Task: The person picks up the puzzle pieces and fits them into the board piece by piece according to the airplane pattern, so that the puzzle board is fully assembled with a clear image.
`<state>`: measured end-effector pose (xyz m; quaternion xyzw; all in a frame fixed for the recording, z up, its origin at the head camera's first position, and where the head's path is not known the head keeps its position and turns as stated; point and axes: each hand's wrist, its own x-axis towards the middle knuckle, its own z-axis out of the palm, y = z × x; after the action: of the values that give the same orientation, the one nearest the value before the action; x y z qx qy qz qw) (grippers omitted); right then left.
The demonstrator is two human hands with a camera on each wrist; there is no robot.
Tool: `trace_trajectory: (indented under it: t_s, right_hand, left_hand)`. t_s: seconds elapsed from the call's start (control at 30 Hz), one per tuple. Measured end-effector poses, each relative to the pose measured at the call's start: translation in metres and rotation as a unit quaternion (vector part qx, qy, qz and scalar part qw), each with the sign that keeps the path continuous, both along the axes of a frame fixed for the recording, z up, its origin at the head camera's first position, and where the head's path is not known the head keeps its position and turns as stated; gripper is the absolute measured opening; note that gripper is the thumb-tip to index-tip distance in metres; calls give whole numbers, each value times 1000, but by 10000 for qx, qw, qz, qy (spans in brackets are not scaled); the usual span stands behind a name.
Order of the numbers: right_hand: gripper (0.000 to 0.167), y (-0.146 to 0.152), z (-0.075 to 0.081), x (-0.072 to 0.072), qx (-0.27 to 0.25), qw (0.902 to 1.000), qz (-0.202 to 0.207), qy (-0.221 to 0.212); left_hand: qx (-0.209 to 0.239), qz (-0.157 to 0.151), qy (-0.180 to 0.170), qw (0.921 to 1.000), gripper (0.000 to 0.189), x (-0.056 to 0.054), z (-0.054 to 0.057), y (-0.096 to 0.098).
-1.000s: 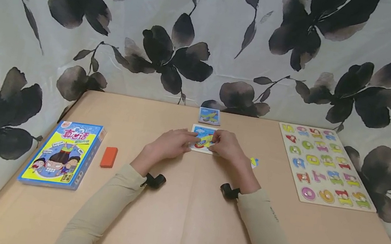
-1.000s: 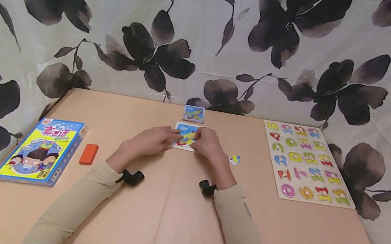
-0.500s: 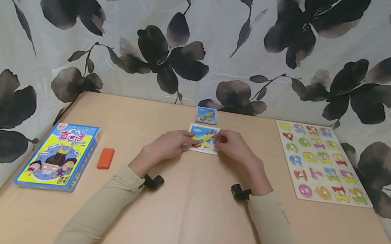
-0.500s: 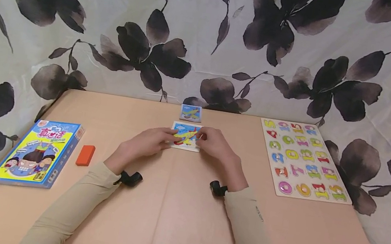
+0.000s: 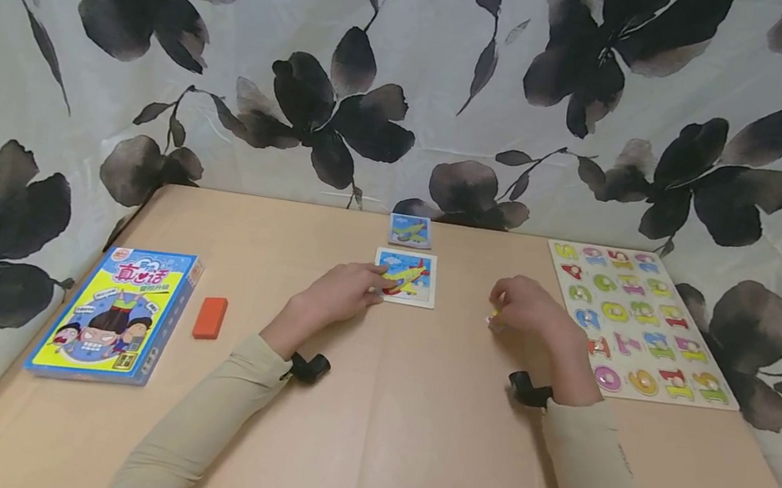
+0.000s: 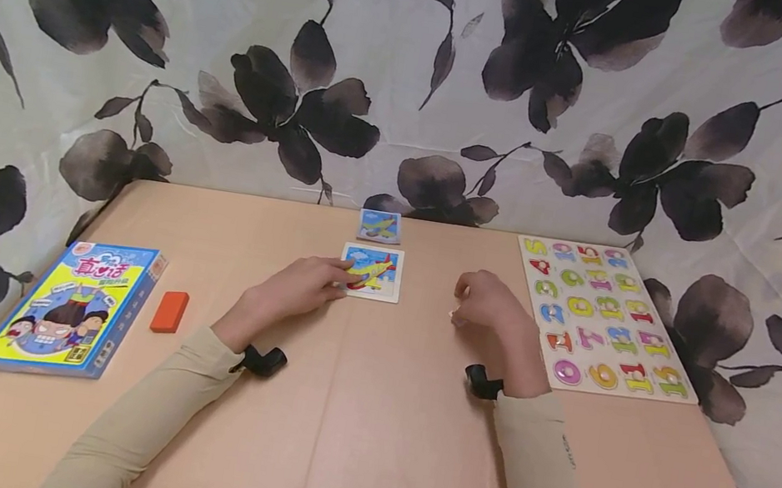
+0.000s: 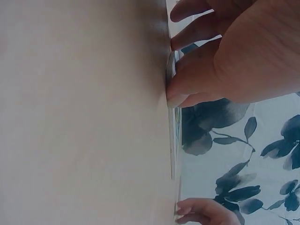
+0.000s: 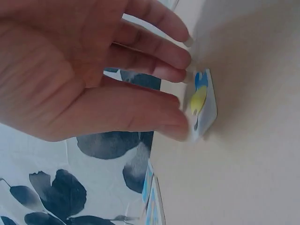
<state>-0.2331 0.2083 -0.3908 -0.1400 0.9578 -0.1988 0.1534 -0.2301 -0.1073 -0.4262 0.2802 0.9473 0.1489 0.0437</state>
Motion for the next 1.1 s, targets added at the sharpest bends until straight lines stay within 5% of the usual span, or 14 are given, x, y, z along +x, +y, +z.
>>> trace_trajectory:
  t_s: [0.43,0.73,1.1]
  right_hand:
    - [22,0,-5,0,-62,9969,-556,-545]
    - [23,-1,-3,4,197,9950,-859,-470]
    - [27,14,-11,-5,-250,9939,-856,-646]
  left_hand:
    - [-137,90,200,9997,37,2,2,0]
    - [-124,-38,364,9993,34,0,-2,1]
    - [-91,79,127,9998,34,3,2,2]
